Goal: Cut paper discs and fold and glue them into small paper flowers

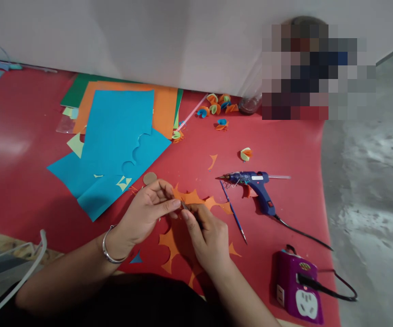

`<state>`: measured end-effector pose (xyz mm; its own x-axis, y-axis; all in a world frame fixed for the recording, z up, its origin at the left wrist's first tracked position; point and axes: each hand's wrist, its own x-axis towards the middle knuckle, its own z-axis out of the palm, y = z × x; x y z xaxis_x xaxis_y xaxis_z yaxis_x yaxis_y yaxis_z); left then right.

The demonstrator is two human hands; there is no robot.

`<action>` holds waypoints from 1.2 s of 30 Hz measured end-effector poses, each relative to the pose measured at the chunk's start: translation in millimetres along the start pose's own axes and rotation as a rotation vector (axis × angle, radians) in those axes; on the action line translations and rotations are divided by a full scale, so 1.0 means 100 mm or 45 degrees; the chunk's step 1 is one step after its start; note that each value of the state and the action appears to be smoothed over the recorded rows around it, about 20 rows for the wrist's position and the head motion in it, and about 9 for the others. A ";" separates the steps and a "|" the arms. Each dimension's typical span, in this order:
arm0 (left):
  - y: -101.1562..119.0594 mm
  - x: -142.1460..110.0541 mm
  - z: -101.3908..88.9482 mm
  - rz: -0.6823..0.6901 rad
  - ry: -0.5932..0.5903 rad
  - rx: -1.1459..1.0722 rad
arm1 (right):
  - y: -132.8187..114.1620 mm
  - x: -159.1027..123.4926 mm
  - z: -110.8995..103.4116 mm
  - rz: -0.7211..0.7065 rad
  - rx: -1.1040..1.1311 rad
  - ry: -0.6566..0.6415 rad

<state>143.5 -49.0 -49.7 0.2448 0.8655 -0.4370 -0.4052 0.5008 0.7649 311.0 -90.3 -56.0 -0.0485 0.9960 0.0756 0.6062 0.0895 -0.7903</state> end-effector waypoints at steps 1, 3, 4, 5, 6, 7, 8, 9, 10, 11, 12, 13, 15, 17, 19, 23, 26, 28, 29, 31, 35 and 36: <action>0.00 0.00 0.00 0.002 -0.002 -0.001 | 0.01 0.00 0.00 -0.001 0.003 0.003; 0.00 0.00 0.00 0.004 -0.010 0.006 | 0.01 0.00 0.01 -0.028 0.021 0.041; 0.00 0.00 0.00 0.004 -0.015 0.012 | 0.02 0.00 0.02 -0.039 0.025 0.050; 0.00 0.00 0.00 0.006 -0.019 0.018 | 0.02 0.00 0.02 -0.044 0.025 0.060; 0.01 0.00 0.00 0.007 -0.022 0.023 | 0.02 0.00 0.03 -0.036 0.016 0.040; 0.01 0.00 0.00 0.010 -0.022 0.024 | 0.02 0.00 0.03 -0.030 0.010 0.030; 0.01 0.00 0.00 0.013 -0.021 0.024 | 0.02 0.01 0.03 -0.024 0.007 0.026; 0.00 0.00 0.00 0.015 -0.021 0.022 | 0.02 0.01 0.02 -0.020 0.008 0.023; 0.00 0.00 0.00 0.018 -0.020 0.021 | 0.02 0.01 0.02 -0.021 0.015 0.032; -0.01 0.00 -0.01 0.018 -0.022 0.022 | 0.02 0.01 0.01 -0.013 0.015 0.016; -0.01 0.01 -0.01 0.017 -0.023 0.023 | 0.01 0.02 0.00 -0.002 0.011 -0.001; -0.02 0.01 -0.01 0.015 -0.024 0.026 | 0.01 0.02 -0.01 0.012 0.003 -0.021; -0.03 0.01 -0.01 0.016 -0.022 0.030 | 0.00 0.02 -0.02 0.031 -0.009 -0.040; -0.03 0.01 -0.01 0.013 -0.020 0.032 | 0.00 0.02 -0.03 0.029 -0.005 -0.042; -0.02 0.00 0.00 -0.002 -0.030 0.033 | 0.00 0.03 -0.03 0.016 0.004 -0.036; -0.01 -0.01 0.01 -0.044 -0.053 0.025 | -0.01 0.03 -0.02 -0.005 0.006 -0.021; -0.01 -0.02 0.02 -0.066 -0.047 0.009 | 0.00 0.03 -0.01 -0.003 -0.003 -0.022; -0.01 -0.02 0.02 -0.077 -0.044 0.001 | 0.00 0.02 0.00 -0.003 -0.001 -0.004; 0.00 -0.02 0.02 -0.083 -0.045 -0.005 | 0.00 0.02 0.01 -0.006 0.004 0.017; 0.00 -0.01 0.02 -0.100 -0.052 -0.019 | 0.01 0.02 0.01 -0.003 0.008 0.040; -0.01 0.00 0.02 -0.136 -0.064 -0.072 | 0.00 0.02 -0.01 0.021 0.000 -0.023; -0.02 0.00 0.02 -0.139 -0.061 -0.081 | -0.01 0.02 -0.01 0.016 0.004 -0.020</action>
<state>145.8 -49.9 -50.3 0.3320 0.8051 -0.4915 -0.4286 0.5930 0.6817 311.3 -88.4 -54.6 -0.0536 0.9970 0.0559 0.6044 0.0770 -0.7930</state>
